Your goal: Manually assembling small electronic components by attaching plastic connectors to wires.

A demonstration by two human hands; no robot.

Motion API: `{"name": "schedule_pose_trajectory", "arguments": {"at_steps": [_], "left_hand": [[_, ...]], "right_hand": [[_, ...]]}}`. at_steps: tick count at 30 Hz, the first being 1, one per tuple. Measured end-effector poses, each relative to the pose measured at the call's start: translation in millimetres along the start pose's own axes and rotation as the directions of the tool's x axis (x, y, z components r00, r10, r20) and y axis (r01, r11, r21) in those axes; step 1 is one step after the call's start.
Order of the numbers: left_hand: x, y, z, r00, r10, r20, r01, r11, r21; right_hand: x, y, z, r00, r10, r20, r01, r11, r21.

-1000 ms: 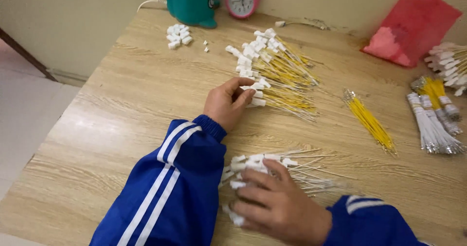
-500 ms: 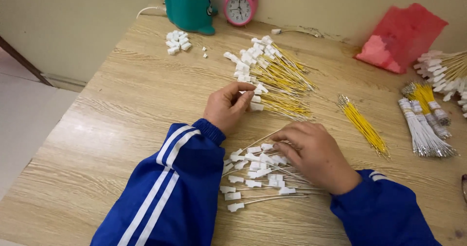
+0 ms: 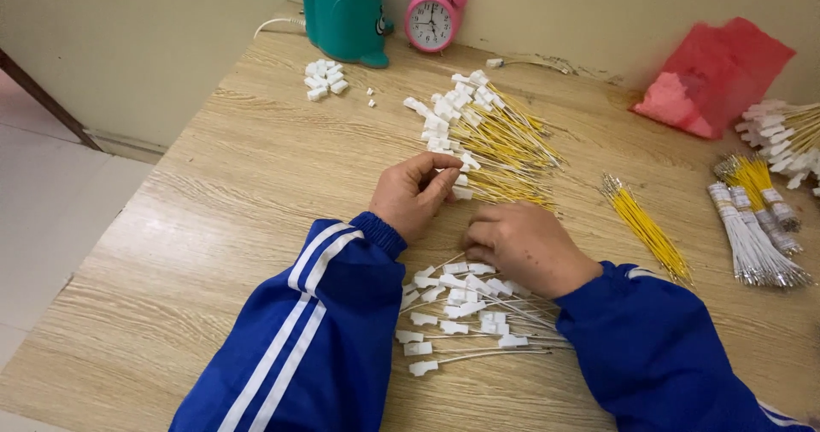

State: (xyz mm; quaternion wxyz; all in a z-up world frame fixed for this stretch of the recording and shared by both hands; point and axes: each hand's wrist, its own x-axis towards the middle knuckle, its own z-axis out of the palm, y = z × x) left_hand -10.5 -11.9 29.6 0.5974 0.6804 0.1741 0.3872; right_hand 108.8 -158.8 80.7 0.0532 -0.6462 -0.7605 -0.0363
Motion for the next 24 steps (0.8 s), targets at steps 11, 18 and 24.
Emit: {"name": "schedule_pose_trajectory", "arguments": {"at_steps": [11,18,24], "left_hand": [[-2,13,-3,0.995,-0.092,0.041,0.096,0.990,-0.101],[-4,18,0,0.962,-0.216,0.168,0.238,0.963,-0.124],[-7,16,4,0.948,-0.257,0.186,0.286,0.946,-0.153]], "right_hand": [[-17,31,-8,0.983,0.031,-0.183,-0.066,0.980,-0.189],[-32,55,-18,0.917,0.137,-0.373,-0.226,0.952,-0.206],[-32,48,-22,0.892,0.109,-0.438,-0.223,0.950,-0.218]]}}
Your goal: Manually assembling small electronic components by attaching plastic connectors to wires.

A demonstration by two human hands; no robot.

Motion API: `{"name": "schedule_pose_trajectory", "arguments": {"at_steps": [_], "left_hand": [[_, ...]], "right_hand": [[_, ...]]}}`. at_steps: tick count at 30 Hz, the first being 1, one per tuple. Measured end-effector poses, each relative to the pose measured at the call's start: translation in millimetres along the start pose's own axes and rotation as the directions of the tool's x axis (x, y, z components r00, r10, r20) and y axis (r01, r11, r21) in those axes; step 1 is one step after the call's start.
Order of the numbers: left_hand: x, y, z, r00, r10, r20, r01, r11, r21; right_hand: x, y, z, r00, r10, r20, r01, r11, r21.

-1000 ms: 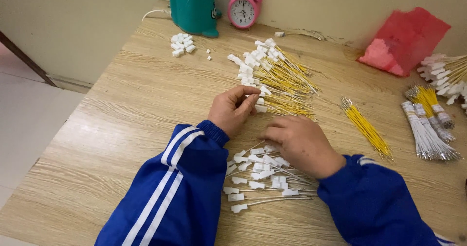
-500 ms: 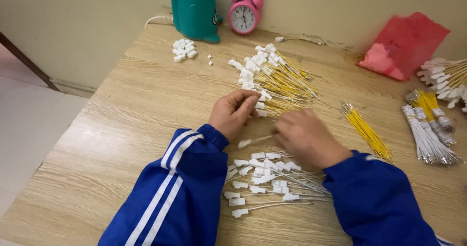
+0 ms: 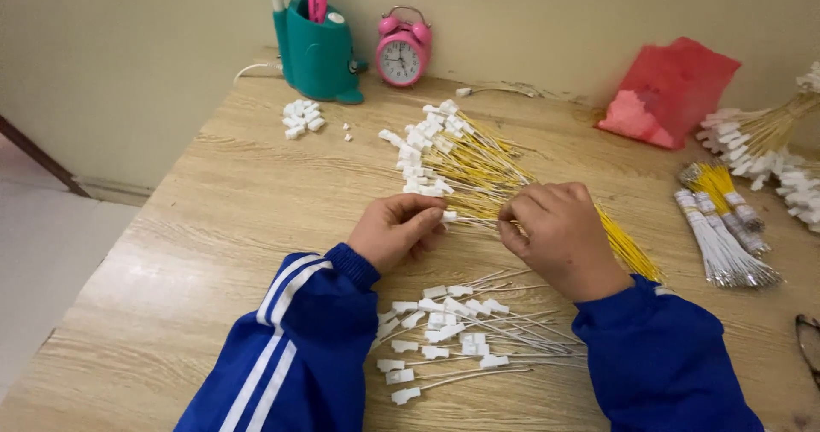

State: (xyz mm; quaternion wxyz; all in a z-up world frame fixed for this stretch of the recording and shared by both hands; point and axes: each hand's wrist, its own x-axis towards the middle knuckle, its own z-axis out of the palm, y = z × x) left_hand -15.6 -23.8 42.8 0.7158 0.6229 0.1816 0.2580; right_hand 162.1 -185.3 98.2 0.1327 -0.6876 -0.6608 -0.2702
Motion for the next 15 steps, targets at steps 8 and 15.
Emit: {"name": "schedule_pose_trajectory", "arguments": {"at_steps": [8,15], "left_hand": [[9,-7,-6,0.999,0.020,-0.025,-0.022,0.994,-0.105],[9,-7,-7,0.999,0.014,-0.047,-0.020,0.989,-0.146]], "right_hand": [[-3,58,-46,0.736,0.522,0.431,-0.547,0.834,-0.075],[-17,75,-44,0.359,0.704,0.613,-0.683,0.646,-0.341]]}}
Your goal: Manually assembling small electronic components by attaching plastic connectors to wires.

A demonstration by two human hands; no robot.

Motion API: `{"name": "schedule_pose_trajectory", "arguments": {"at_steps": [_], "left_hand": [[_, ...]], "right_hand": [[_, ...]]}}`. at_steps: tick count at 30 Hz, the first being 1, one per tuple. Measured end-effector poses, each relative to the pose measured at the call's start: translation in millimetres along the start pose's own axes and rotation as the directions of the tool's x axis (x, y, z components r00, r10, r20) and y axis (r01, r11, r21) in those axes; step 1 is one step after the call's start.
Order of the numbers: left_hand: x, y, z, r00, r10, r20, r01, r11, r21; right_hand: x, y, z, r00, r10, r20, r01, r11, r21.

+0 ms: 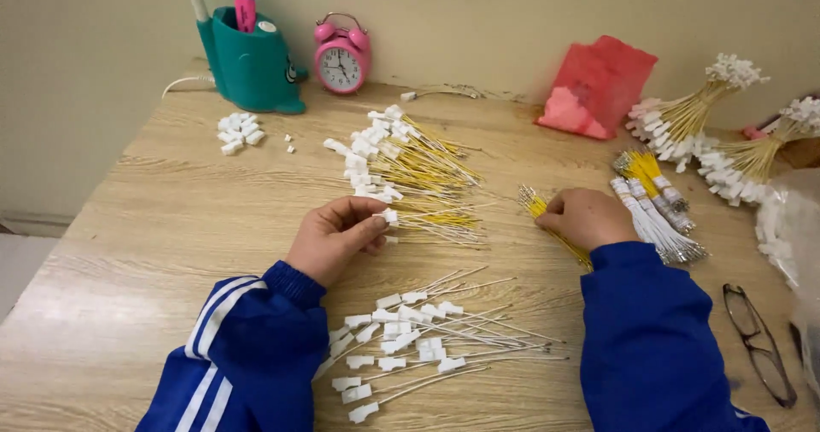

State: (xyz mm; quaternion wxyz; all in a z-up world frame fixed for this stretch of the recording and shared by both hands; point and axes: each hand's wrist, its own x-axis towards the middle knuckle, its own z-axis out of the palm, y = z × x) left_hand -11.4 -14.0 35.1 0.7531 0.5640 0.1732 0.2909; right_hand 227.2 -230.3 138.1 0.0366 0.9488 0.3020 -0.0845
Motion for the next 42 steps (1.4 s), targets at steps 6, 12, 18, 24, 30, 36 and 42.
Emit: {"name": "schedule_pose_trajectory", "arguments": {"at_steps": [6,12,18,24,30,36,42], "left_hand": [[-3,3,1,1.000,0.006,-0.004,-0.006,1.000,0.027],[4,-10,-5,1.000,0.011,0.015,-0.011,1.000,0.016],[1,-6,-2,1.000,0.021,0.024,-0.022,0.999,0.034],[1,-8,-1,0.999,0.025,0.031,-0.025,1.000,0.018],[1,-8,-1,0.999,0.024,0.024,-0.024,1.000,0.020],[1,-4,0,1.000,0.000,0.032,-0.001,0.999,0.035],[9,-28,-7,0.997,0.013,0.078,-0.014,1.000,0.011]], "right_hand": [[10,4,7,1.000,0.004,0.013,-0.004,0.998,-0.058],[7,7,9,0.999,-0.047,-0.023,0.045,0.997,-0.061],[-6,-7,-9,0.996,-0.016,0.085,0.014,0.999,0.029],[6,2,1,0.996,-0.025,0.086,0.024,1.000,0.012],[15,19,1,0.995,-0.059,-0.078,0.066,0.994,0.085],[0,7,-16,0.978,-0.121,-0.170,0.159,0.960,0.230],[-33,-31,-12,0.875,-0.366,-0.317,0.479,0.562,0.674]]}}
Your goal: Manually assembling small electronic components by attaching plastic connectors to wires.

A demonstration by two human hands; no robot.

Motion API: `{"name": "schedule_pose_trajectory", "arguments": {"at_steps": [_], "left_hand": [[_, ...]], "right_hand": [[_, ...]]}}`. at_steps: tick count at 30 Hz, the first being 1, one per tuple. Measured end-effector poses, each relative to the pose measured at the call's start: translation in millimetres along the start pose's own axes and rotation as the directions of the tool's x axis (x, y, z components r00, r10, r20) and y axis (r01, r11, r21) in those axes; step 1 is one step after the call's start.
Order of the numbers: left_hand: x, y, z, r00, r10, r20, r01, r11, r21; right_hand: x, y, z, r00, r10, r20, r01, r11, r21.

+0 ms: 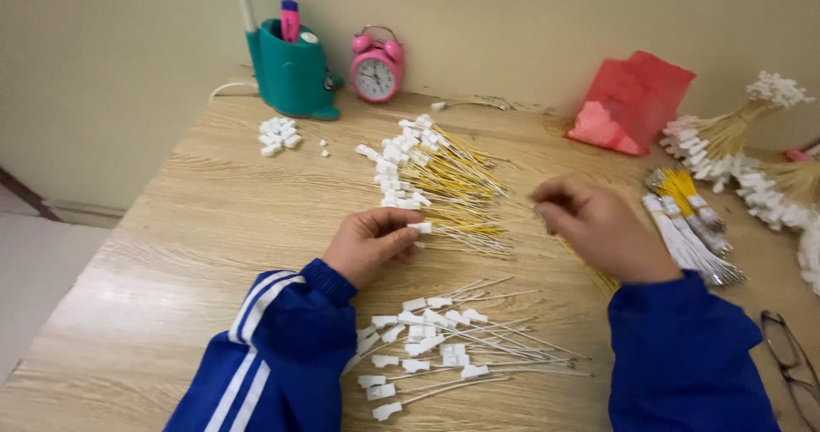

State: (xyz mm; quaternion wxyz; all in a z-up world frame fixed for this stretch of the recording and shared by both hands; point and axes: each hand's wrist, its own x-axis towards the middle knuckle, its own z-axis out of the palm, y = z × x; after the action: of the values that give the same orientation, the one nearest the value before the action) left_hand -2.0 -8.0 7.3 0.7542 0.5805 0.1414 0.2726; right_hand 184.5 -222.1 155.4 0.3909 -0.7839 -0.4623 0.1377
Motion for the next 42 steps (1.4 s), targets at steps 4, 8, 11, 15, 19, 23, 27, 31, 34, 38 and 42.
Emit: {"name": "schedule_pose_trajectory", "arguments": {"at_steps": [4,8,11,15,19,23,27,31,34,38,42], "left_hand": [[-5,6,3,1.000,-0.007,0.009,0.007,1.000,-0.024],[-4,8,3,0.999,-0.024,0.034,0.025,0.999,-0.033],[-5,14,5,0.999,-0.026,0.040,0.028,0.999,-0.028],[-8,19,5,0.999,-0.030,0.045,0.031,0.999,-0.024],[-6,14,3,0.998,-0.039,0.041,0.040,0.999,-0.033],[-4,10,1,0.997,-0.037,0.062,0.039,0.999,-0.027],[-6,14,0,0.996,-0.034,0.080,0.036,0.999,-0.026],[-7,14,0,0.995,-0.049,0.082,0.052,0.998,-0.030],[-6,14,-1,0.993,-0.060,0.099,0.065,0.997,-0.051],[-6,16,-2,0.992,-0.069,0.106,0.073,0.997,-0.037],[-6,15,-1,0.991,-0.072,0.110,0.078,0.996,-0.046]], "right_hand": [[-3,-32,34,0.990,-0.137,0.030,0.133,0.986,0.096],[3,-33,54,0.992,-0.105,0.066,0.088,0.971,0.224],[2,-44,59,0.993,-0.082,0.090,0.059,0.972,0.228],[5,-34,66,0.991,-0.052,0.120,0.020,0.967,0.253],[8,-31,75,0.989,-0.066,0.129,0.031,0.966,0.257],[9,-27,79,0.983,-0.103,0.152,0.076,0.981,0.177],[12,-22,80,0.987,-0.099,0.129,0.084,0.989,0.119],[13,-21,82,0.989,-0.110,0.100,0.104,0.993,0.064],[14,-18,85,0.986,-0.125,0.114,0.118,0.991,0.068],[15,-19,87,0.982,-0.139,0.129,0.135,0.990,0.041],[13,-18,88,0.982,-0.102,0.162,0.098,0.995,0.031]]}}
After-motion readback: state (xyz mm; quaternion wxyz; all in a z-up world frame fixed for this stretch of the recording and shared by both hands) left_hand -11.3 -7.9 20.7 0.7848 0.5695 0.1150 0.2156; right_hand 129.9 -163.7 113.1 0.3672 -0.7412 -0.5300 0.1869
